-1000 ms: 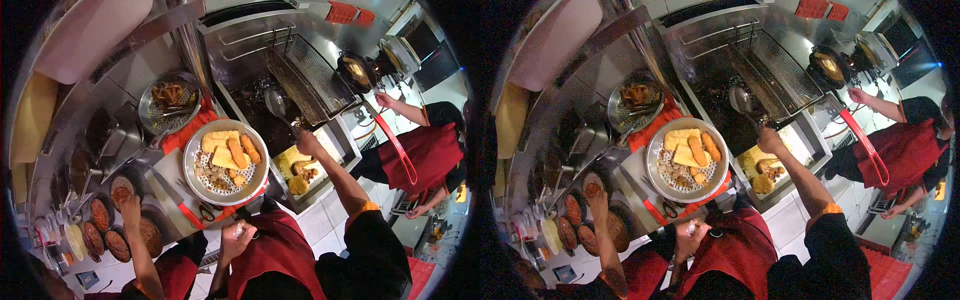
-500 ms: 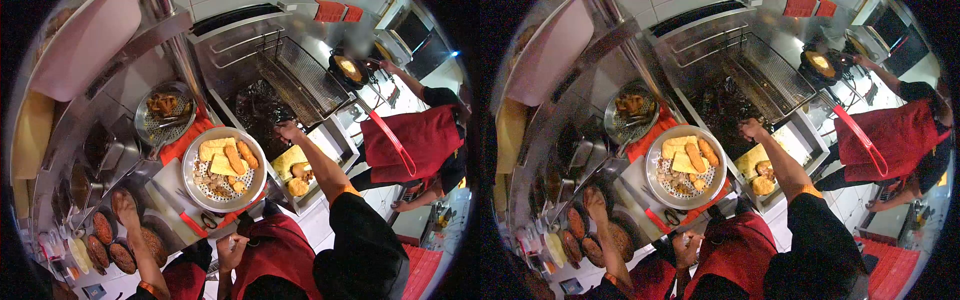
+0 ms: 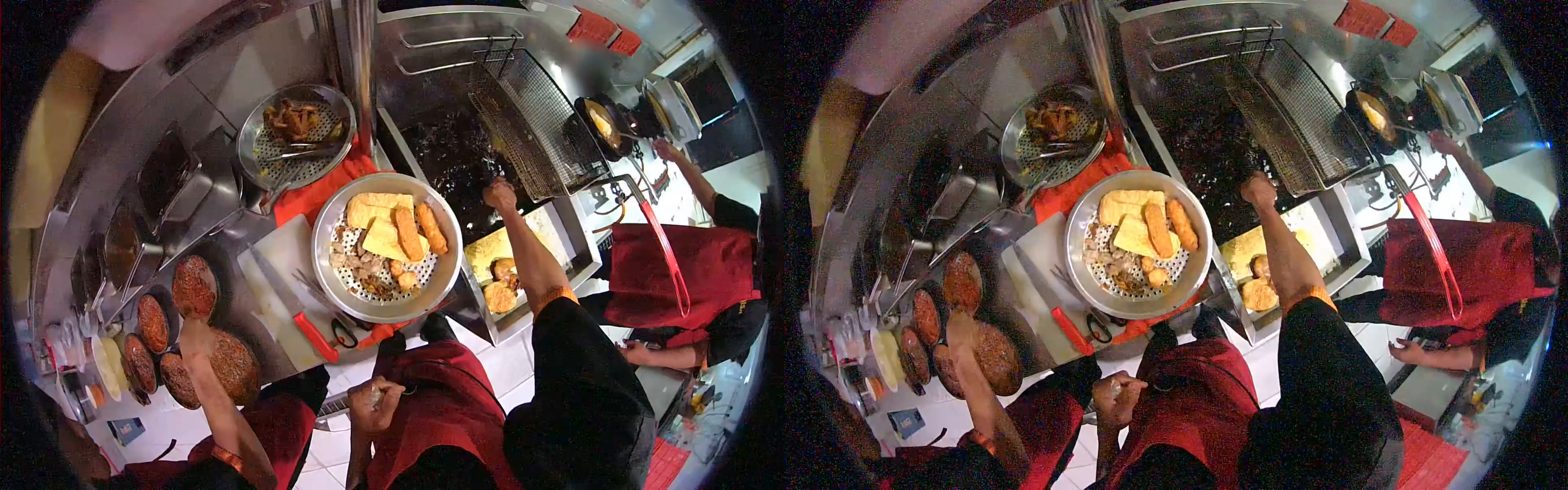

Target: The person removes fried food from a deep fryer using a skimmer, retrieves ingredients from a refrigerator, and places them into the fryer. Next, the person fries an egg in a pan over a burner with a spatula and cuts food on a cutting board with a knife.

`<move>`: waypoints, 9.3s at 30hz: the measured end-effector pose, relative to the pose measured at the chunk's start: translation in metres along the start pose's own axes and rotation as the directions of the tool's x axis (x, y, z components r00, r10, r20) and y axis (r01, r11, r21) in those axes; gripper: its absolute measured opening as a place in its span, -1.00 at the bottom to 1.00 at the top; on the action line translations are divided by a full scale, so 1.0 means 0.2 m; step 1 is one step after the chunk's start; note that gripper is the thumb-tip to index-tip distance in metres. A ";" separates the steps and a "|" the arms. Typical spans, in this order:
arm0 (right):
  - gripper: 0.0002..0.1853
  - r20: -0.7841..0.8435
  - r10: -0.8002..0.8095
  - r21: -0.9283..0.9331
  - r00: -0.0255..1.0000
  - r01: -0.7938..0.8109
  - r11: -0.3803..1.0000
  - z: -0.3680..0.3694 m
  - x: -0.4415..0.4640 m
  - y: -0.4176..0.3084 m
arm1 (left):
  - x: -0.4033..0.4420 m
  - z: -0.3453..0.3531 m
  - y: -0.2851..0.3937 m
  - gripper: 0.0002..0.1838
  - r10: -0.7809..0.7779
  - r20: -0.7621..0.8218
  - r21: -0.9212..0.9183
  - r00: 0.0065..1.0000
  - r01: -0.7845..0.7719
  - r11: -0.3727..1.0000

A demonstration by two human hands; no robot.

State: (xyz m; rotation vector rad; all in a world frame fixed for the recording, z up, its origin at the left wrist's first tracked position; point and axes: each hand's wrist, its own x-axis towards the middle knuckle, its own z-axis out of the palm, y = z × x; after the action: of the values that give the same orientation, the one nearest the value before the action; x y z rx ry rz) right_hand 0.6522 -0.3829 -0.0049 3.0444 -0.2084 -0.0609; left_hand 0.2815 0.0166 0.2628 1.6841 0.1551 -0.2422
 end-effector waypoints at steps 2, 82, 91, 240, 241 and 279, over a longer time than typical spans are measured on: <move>-0.73 0.034 0.166 0.208 0.986 -0.169 0.963 -0.44 -0.16 -0.15 | 0.00 -0.01 0.01 -0.87 0.003 -0.005 -0.015 1.000 -0.003 1.000; -0.46 0.092 -0.083 0.934 0.992 -0.057 0.354 -0.41 -0.55 0.03 | 0.04 0.26 0.07 -0.76 -0.055 -0.025 0.144 0.998 0.058 0.988; -0.62 0.374 -0.208 0.896 0.904 -0.295 0.331 -0.84 -0.95 0.11 | 0.05 0.30 0.08 -0.84 -0.149 -0.058 0.111 0.987 0.155 0.982; -0.85 0.615 -0.340 0.437 0.712 -0.666 -0.604 -0.60 -0.45 -0.14 | 0.08 0.04 0.00 -0.78 0.175 -0.264 0.562 0.949 0.004 0.827; -0.85 0.617 -0.329 0.442 0.715 -0.660 -0.607 -0.62 -0.47 -0.13 | 0.08 0.06 0.02 -0.78 0.161 -0.271 0.569 0.949 0.023 0.822; -0.73 0.640 -0.334 0.330 0.692 -0.640 -0.694 -0.80 -1.13 -0.05 | 0.15 0.15 0.03 -0.77 0.189 -0.224 0.455 0.956 -0.068 0.888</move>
State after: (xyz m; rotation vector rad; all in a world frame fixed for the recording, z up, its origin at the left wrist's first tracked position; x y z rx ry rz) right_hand 0.4377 -0.3287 0.1620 -0.6042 0.6788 0.4376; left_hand 0.3097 -0.0157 0.2575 2.1735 0.1934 0.0578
